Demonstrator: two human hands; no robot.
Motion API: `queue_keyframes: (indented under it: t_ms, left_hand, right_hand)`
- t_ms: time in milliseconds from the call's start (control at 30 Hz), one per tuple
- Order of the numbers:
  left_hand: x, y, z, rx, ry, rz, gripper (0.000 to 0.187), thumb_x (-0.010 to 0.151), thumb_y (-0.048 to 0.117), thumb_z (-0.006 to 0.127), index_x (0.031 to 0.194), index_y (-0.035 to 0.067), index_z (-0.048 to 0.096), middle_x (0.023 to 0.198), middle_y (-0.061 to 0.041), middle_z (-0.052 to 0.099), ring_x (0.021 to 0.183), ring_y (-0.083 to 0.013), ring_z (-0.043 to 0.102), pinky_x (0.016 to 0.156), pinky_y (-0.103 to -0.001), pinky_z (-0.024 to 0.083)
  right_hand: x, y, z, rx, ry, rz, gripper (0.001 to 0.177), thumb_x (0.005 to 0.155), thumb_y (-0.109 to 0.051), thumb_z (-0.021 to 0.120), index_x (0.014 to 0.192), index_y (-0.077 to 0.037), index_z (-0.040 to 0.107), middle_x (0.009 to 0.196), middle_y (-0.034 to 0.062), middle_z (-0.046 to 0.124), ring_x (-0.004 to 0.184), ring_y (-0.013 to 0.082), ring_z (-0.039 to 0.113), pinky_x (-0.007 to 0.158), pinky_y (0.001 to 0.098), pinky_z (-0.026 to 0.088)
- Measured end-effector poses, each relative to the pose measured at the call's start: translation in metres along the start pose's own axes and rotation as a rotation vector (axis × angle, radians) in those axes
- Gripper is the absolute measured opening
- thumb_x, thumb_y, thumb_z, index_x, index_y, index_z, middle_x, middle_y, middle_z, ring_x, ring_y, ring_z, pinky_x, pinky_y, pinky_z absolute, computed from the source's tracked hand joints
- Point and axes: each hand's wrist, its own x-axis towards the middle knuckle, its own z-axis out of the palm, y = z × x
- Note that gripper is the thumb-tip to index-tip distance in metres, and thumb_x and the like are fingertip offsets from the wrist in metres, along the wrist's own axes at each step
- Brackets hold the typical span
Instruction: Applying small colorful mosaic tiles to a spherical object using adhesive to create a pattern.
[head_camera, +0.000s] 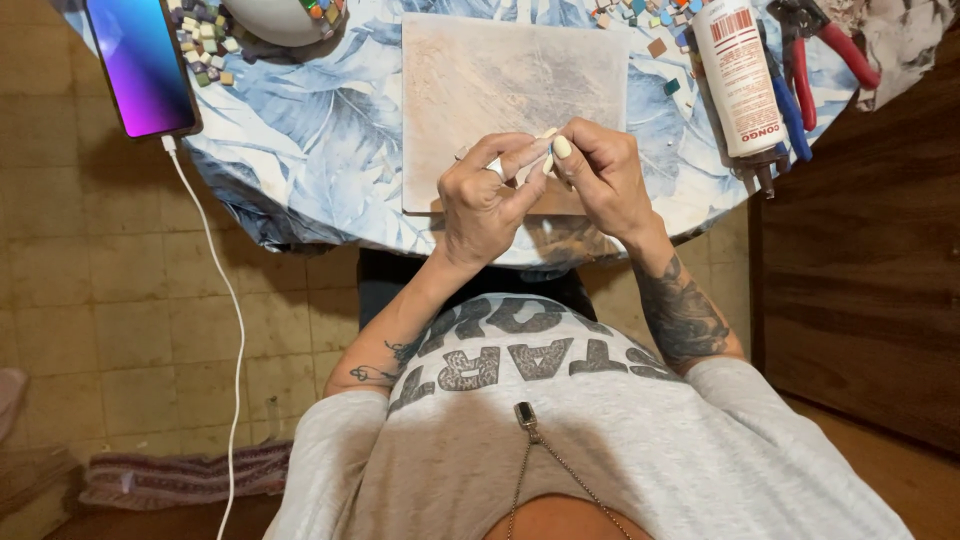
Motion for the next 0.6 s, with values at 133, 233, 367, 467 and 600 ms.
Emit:
queue_keyframes:
  t_ms: [133,233,367,467,600]
  left_hand:
    - [0.003,0.007,-0.005,0.040,-0.024,0.005,0.021,0.071,0.007,0.066,0.092,0.011,0.065,0.082,-0.005,0.061,0.058,-0.0166,0.058,0.048,-0.024,0.049]
    - [-0.011,-0.003,-0.005,0.200,-0.108,0.018,0.023,0.073,0.016,0.064,0.096,0.011,0.063,0.087,-0.005,0.060,0.071,-0.0201,0.059,0.059,-0.030,0.048]
    - [-0.017,0.006,-0.017,0.563,-0.472,0.049,0.034,0.077,0.034,0.059,0.103,0.012,0.060,0.106,-0.007,0.055,0.102,-0.0246,0.050,0.091,-0.047,0.024]
    - [-0.028,0.005,-0.024,0.691,-0.692,-0.037,0.044,0.080,0.044,0.050,0.108,0.012,0.060,0.116,-0.011,0.054,0.113,-0.0289,0.045,0.097,-0.056,0.000]
    - [-0.027,0.000,-0.027,0.722,-0.724,-0.003,0.044,0.081,0.044,0.048,0.111,0.014,0.058,0.119,-0.009,0.053,0.113,-0.0279,0.046,0.097,-0.058,-0.001]
  right_hand:
    - [-0.001,0.008,-0.002,-0.056,-0.007,-0.013,0.028,0.090,-0.015,0.046,0.064,-0.005,0.050,0.048,0.0037,0.042,0.049,0.0123,0.036,0.049,0.0244,0.035]
    - [-0.001,0.020,-0.008,-0.185,-0.027,-0.058,0.026,0.090,-0.015,0.047,0.066,-0.006,0.050,0.053,0.0062,0.043,0.050,0.0182,0.040,0.049,0.0270,0.036]
    - [-0.016,0.041,-0.022,-0.774,-0.130,-0.145,0.018,0.086,-0.017,0.052,0.073,-0.006,0.048,0.062,0.0120,0.044,0.056,0.0328,0.051,0.047,0.0402,0.041]
    - [-0.032,0.036,-0.031,-1.015,-0.241,-0.173,0.011,0.079,-0.015,0.053,0.073,-0.007,0.049,0.065,0.0096,0.045,0.062,0.0280,0.055,0.050,0.0349,0.045]
    - [-0.032,0.064,-0.026,-1.147,-0.242,-0.195,0.011,0.077,-0.019,0.053,0.070,-0.014,0.047,0.066,0.0025,0.045,0.063,0.0212,0.054,0.049,0.0298,0.043]
